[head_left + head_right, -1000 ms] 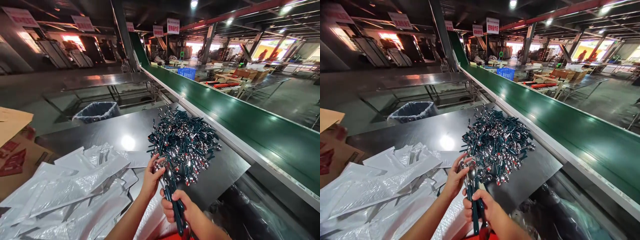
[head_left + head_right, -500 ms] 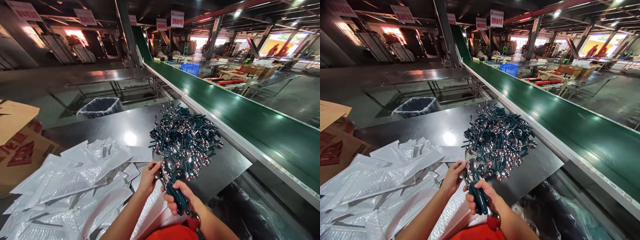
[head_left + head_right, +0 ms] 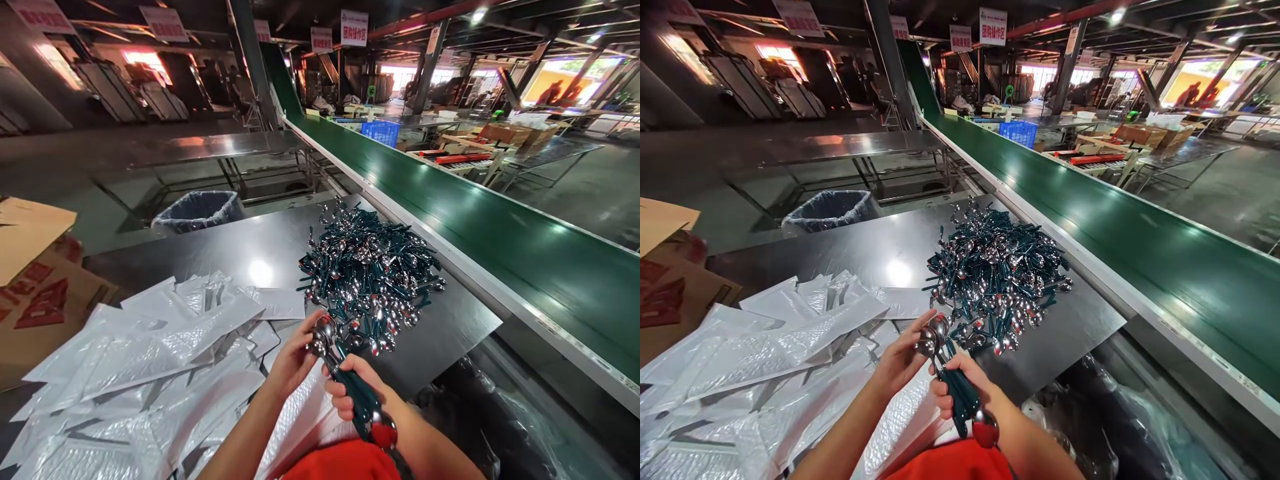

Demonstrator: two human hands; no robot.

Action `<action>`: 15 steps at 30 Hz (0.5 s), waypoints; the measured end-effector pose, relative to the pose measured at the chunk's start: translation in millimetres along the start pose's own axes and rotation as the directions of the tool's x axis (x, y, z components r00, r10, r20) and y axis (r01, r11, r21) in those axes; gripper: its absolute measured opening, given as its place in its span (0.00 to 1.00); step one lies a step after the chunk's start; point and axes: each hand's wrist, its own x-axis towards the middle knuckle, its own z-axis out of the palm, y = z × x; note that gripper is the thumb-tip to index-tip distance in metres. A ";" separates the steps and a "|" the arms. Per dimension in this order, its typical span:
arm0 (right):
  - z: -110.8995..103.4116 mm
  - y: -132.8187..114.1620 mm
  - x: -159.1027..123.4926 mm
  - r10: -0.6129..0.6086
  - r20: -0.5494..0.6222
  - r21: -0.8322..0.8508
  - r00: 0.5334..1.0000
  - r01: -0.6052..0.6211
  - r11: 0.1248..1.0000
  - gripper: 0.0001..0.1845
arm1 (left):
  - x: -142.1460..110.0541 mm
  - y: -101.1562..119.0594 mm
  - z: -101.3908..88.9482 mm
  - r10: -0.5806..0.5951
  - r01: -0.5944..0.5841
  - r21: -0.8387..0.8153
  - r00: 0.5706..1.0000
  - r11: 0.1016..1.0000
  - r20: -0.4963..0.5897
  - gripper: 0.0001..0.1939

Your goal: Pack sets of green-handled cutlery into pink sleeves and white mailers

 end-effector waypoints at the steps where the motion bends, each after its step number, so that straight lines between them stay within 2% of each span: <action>1: 1.5 0.2 -0.6 -0.028 0.031 0.028 0.999 0.027 0.999 0.18 | -2.8 0.6 -0.9 0.003 0.000 -0.053 0.998 0.999 0.058 0.35; 4: 8.4 1.6 -2.3 -0.078 0.085 0.077 0.993 0.072 0.994 0.17 | -8.4 -1.0 -2.1 0.023 -0.016 -0.058 0.994 0.998 0.108 0.37; 7: 16.3 2.5 -4.7 -0.051 0.089 0.083 0.995 0.043 0.996 0.17 | -10.3 -1.9 -1.7 0.048 -0.050 0.011 0.992 0.999 0.113 0.40; 10: 22.1 3.2 -7.6 -0.037 0.082 0.092 0.996 0.029 0.995 0.16 | -11.0 1.4 -2.0 0.055 -0.064 0.037 0.977 0.997 0.205 0.46; 12: 23.0 4.3 -8.7 -0.052 0.090 0.097 0.995 0.043 0.994 0.17 | -11.1 4.4 -3.0 0.059 -0.069 0.033 0.970 0.997 0.235 0.40; 15: 18.0 6.4 -6.6 -0.060 0.134 0.100 0.989 0.046 0.994 0.18 | -9.8 6.4 -4.5 0.078 -0.088 0.037 0.973 0.995 0.216 0.25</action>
